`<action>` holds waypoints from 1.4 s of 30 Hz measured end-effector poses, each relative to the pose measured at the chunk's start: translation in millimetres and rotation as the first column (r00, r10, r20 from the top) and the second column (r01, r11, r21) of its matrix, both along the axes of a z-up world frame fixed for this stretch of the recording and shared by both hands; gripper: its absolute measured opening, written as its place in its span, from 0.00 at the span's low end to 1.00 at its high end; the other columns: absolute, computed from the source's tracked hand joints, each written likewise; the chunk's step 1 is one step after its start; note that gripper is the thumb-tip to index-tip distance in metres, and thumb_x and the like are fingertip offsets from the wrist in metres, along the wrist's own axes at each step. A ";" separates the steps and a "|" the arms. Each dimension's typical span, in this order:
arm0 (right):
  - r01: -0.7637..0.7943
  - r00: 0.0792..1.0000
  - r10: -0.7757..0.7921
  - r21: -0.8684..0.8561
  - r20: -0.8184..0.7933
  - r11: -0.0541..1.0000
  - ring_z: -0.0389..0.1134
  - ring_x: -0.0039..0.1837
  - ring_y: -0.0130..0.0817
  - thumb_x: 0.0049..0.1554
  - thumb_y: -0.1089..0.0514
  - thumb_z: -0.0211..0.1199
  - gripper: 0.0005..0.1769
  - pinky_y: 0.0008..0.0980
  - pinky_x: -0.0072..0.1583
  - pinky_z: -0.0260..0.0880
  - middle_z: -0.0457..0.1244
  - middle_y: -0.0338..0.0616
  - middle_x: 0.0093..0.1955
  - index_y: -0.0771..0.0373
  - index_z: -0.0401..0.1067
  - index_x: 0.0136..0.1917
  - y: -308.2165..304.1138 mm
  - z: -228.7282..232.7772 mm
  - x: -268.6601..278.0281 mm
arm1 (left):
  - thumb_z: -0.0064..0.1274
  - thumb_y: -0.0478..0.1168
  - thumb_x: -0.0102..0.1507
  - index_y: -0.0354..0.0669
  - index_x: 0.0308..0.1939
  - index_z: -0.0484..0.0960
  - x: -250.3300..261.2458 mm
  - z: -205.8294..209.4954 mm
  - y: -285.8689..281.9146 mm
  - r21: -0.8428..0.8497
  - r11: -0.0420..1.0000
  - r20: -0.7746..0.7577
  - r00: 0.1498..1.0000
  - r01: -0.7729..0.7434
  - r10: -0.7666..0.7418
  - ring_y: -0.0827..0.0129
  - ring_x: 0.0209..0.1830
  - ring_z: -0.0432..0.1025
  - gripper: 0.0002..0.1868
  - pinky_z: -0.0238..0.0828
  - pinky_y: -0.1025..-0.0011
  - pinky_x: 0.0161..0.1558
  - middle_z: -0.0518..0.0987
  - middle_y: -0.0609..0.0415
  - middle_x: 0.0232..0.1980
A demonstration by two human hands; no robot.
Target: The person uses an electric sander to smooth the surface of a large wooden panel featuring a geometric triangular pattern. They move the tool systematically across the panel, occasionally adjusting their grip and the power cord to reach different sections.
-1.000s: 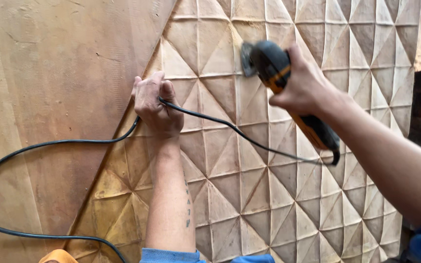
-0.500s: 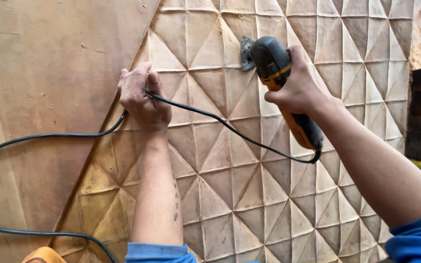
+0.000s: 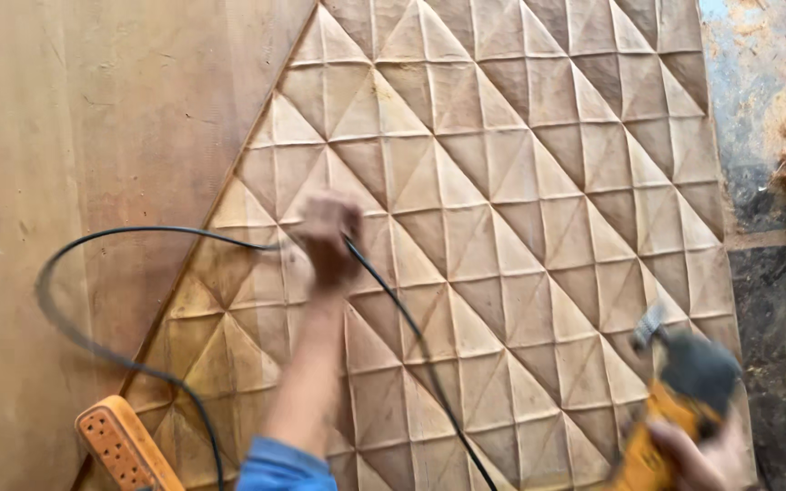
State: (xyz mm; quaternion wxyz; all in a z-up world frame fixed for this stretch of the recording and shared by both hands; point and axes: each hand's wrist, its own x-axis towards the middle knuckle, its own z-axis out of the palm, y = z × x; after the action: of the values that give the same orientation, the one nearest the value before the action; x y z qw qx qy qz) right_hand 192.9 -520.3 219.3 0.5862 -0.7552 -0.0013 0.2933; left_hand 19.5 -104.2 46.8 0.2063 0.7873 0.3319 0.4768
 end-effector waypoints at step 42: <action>-0.115 0.567 0.585 0.647 -0.581 0.754 0.64 0.62 0.57 0.52 0.42 0.70 0.47 0.64 0.63 0.61 0.59 0.56 0.64 0.51 0.55 0.79 -488.2 -112.3 537.4 | 0.44 0.60 0.70 0.52 0.74 0.73 187.9 -16.2 -551.6 0.011 0.559 -0.637 0.425 -0.829 0.643 0.35 0.78 0.53 0.31 0.46 0.34 0.73 0.61 0.32 0.77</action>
State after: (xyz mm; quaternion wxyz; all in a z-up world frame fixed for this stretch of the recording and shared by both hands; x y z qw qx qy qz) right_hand 730.3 -1008.5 107.0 0.6444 -0.3457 0.0027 0.6821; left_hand 207.4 -655.8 30.7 -0.0187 0.6179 0.7605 0.1987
